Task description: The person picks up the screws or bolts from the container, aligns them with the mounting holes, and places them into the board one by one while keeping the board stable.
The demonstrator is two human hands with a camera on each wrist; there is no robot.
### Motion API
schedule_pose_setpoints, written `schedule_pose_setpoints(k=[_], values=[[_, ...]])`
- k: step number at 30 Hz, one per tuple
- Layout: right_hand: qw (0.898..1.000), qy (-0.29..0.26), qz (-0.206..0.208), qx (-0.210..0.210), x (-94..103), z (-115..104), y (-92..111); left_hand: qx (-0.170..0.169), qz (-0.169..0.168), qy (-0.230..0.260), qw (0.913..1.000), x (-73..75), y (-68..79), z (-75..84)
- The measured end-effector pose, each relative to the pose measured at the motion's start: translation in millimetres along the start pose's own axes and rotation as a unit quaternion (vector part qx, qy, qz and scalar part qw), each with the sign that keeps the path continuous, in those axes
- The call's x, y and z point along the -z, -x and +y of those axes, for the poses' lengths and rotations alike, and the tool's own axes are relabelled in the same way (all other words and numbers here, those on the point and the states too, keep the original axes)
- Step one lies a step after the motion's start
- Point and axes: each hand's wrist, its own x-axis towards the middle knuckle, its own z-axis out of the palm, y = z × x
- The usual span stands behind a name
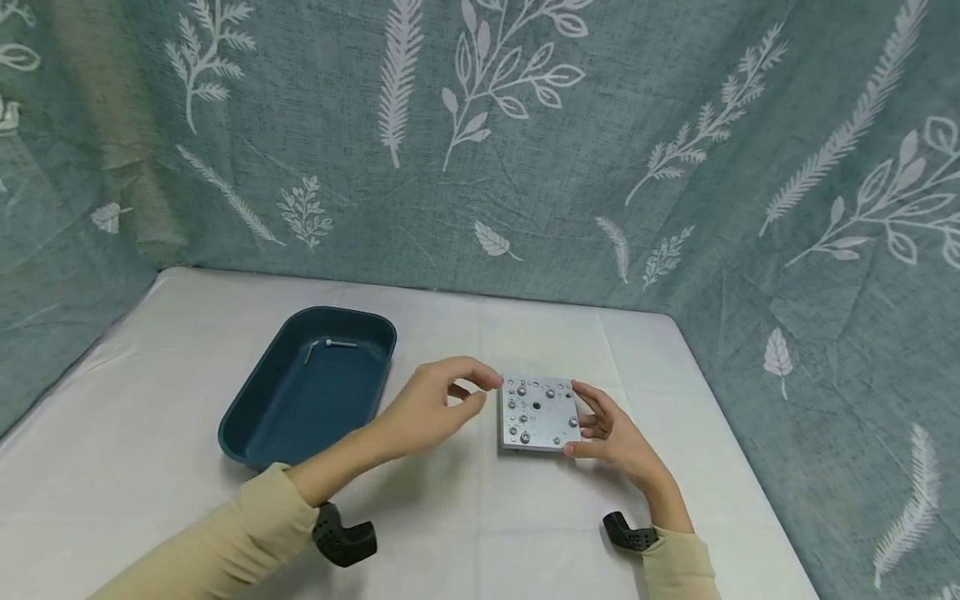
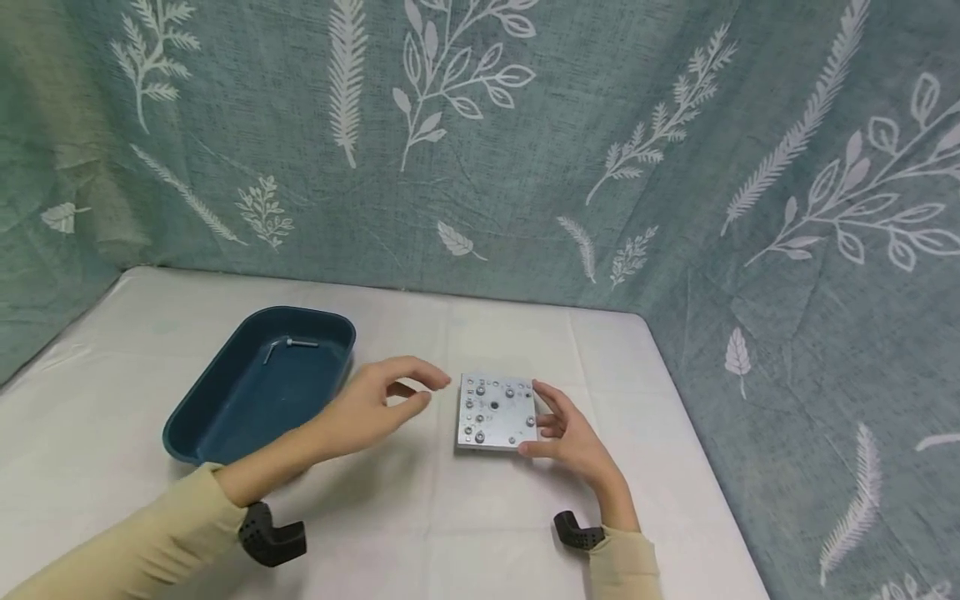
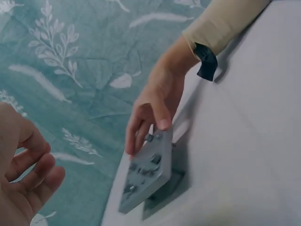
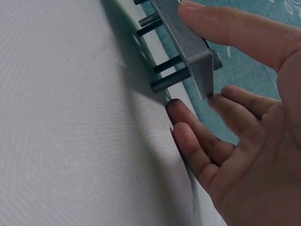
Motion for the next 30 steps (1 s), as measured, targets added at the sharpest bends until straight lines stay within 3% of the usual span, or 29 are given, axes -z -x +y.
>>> schedule_pose_setpoints(k=[4,7,11,14,20,25,30], values=[[1.0,0.0,0.002,-0.001,0.4,1.5,0.9,-0.008,0.006,-0.039,0.9992,40.7,11.1,6.9],[1.0,0.0,-0.002,-0.003,-0.7,2.0,1.3,0.004,-0.002,-0.101,0.9949,73.4,18.5,1.5],[1.0,-0.002,-0.003,-0.006,-2.7,2.3,1.0,0.038,-0.01,-0.18,0.9828,112.2,24.4,-19.8],[1.0,-0.003,0.0,-0.006,-3.0,2.2,0.9,0.075,-0.021,-0.207,0.9752,132.8,27.1,-40.6],[1.0,-0.003,0.001,0.001,-1.5,1.4,1.4,0.16,-0.033,-0.176,0.9708,153.9,24.9,-77.0],[1.0,0.0,0.003,0.001,0.6,1.5,2.1,0.185,-0.013,-0.17,0.9678,159.7,16.4,-94.4],[1.0,0.002,0.002,-0.001,0.3,1.6,0.7,0.222,-0.005,-0.177,0.9589,159.4,12.9,-106.9]])
